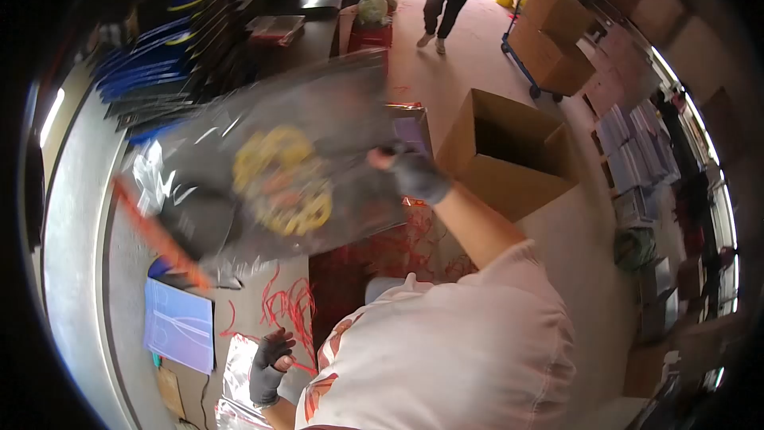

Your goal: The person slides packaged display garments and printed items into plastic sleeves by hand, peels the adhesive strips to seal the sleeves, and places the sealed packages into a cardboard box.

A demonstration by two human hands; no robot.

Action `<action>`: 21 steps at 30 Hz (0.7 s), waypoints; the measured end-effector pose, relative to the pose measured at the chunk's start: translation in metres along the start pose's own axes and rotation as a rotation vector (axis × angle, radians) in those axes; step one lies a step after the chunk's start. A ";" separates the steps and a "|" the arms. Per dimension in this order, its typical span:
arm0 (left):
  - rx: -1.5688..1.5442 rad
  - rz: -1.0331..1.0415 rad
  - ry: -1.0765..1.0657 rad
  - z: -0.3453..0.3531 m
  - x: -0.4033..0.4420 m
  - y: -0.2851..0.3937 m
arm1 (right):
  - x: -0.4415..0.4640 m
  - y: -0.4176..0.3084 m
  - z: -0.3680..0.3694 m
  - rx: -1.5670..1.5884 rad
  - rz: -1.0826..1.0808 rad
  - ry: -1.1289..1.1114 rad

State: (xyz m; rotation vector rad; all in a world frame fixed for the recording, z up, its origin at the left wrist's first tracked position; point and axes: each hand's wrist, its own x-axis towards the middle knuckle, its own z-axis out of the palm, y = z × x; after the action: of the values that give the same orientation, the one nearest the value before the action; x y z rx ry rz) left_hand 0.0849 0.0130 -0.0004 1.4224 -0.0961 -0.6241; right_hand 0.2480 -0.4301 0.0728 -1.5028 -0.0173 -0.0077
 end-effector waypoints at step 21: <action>0.193 -0.009 0.265 0.044 0.143 0.036 | 0.070 -0.061 -0.234 -0.223 0.064 0.600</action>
State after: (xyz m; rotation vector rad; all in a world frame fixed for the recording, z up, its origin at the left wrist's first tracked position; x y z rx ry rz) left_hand 0.1985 -0.0912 -0.0016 1.6812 0.0615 -0.4379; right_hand 0.3183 -0.6672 0.1191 -1.6711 0.5281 -0.4195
